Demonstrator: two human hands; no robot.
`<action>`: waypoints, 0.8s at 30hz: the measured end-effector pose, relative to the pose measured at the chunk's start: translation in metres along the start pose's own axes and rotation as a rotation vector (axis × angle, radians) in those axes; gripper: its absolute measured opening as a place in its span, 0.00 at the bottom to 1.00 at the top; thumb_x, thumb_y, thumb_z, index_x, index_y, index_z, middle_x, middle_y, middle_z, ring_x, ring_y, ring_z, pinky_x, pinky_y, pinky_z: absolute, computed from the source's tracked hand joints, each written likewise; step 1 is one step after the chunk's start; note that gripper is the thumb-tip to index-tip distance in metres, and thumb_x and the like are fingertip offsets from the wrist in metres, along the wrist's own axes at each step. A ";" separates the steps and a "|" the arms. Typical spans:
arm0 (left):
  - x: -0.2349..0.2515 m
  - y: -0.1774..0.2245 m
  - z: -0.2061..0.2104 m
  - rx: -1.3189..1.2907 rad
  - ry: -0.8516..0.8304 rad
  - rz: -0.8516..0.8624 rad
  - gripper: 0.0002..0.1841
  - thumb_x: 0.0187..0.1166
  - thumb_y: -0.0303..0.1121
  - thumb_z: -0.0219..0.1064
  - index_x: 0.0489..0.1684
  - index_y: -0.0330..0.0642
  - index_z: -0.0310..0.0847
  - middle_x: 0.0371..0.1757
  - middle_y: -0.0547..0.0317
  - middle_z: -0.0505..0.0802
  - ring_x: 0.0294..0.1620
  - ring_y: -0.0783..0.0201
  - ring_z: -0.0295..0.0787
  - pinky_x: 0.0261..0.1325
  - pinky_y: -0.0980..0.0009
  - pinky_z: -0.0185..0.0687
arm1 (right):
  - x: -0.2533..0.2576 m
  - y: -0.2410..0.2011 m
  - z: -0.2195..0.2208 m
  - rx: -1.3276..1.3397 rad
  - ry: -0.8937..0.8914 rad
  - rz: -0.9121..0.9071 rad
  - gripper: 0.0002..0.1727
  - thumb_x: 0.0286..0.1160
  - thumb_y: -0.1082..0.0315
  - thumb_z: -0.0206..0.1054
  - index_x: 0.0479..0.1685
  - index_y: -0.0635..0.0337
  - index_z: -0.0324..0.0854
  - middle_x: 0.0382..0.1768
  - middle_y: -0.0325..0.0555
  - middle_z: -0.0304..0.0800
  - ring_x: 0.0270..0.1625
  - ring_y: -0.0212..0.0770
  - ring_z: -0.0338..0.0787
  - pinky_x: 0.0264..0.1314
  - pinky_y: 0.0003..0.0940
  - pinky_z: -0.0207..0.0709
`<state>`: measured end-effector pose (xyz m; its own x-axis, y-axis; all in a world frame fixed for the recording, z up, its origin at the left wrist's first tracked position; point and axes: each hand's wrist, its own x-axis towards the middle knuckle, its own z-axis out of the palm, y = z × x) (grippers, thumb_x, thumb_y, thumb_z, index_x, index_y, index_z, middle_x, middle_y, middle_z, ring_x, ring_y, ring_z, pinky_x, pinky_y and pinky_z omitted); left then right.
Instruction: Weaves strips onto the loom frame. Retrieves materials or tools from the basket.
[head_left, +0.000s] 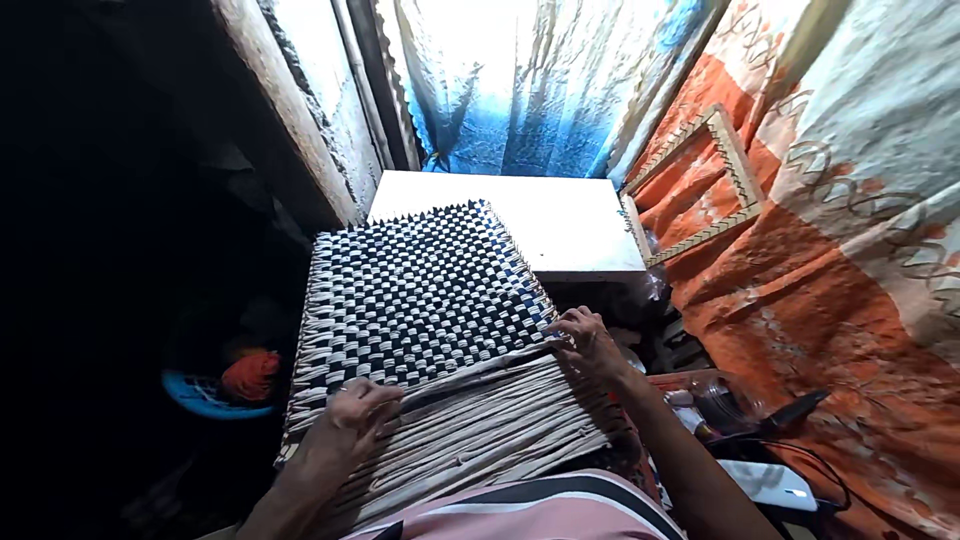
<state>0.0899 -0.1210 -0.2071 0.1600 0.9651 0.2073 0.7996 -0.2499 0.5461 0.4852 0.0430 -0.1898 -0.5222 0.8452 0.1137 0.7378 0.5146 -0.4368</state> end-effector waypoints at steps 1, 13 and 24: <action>0.005 0.002 -0.001 0.050 0.037 -0.006 0.17 0.84 0.40 0.62 0.57 0.39 0.90 0.54 0.35 0.89 0.57 0.35 0.87 0.61 0.39 0.83 | 0.001 0.003 -0.002 0.015 -0.005 0.018 0.15 0.75 0.61 0.71 0.57 0.52 0.93 0.57 0.53 0.91 0.66 0.57 0.84 0.71 0.59 0.71; 0.117 0.127 0.074 -0.235 -0.378 0.278 0.17 0.90 0.29 0.52 0.65 0.31 0.84 0.62 0.37 0.90 0.64 0.47 0.88 0.72 0.55 0.80 | 0.013 0.020 -0.015 0.549 0.185 0.216 0.07 0.80 0.71 0.69 0.47 0.62 0.92 0.47 0.48 0.92 0.48 0.37 0.90 0.55 0.36 0.85; 0.170 0.181 0.105 -0.012 -0.742 -0.061 0.30 0.85 0.54 0.63 0.67 0.31 0.77 0.64 0.33 0.85 0.66 0.40 0.85 0.69 0.43 0.78 | -0.071 0.013 -0.001 0.909 0.253 0.591 0.15 0.91 0.66 0.56 0.54 0.66 0.87 0.44 0.46 0.93 0.43 0.33 0.92 0.50 0.30 0.87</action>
<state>0.3224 0.0065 -0.1583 0.4674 0.7756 -0.4242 0.8141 -0.1906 0.5485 0.5321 -0.0102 -0.2022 -0.0130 0.9808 -0.1947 0.1997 -0.1882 -0.9616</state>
